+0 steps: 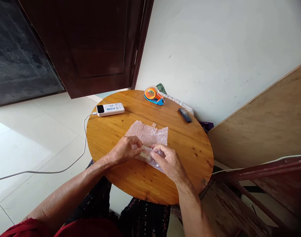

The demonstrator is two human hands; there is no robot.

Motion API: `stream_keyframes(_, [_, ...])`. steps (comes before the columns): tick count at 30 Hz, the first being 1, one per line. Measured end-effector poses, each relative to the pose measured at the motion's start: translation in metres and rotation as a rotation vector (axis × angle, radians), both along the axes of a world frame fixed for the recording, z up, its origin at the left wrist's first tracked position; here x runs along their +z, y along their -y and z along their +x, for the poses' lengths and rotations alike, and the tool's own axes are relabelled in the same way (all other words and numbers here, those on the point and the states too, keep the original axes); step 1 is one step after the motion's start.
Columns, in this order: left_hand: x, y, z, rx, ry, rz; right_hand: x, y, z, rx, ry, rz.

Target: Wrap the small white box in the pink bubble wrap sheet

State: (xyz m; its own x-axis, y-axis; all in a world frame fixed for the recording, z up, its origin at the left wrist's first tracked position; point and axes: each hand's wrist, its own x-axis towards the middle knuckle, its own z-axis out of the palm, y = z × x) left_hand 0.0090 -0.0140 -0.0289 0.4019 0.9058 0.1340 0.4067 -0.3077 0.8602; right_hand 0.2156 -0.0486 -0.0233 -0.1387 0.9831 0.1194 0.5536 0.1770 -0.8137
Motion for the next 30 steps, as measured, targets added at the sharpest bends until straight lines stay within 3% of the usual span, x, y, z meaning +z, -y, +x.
stream_keyframes(8, [0.000, 0.001, 0.003, 0.000, 0.000, -0.027, 0.001, 0.002, -0.003, -0.055, -0.022, -0.051])
stream_keyframes(14, [0.002, -0.005, 0.006, 0.018, -0.101, -0.016, -0.013, 0.004, -0.002, -0.146, 0.047, -0.019])
stream_keyframes(23, [0.009, -0.022, 0.007, -0.146, -0.163, -0.031, -0.026, 0.009, 0.009, -0.239, 0.266, 0.052])
stream_keyframes(25, [0.012, -0.026, 0.008, -0.170, -0.183, -0.039, -0.022, 0.014, 0.010, -0.240, 0.359, 0.119])
stream_keyframes(30, [0.013, -0.030, 0.009, -0.209, -0.197, -0.058, 0.007, 0.032, -0.007, -0.198, 0.693, 0.522])
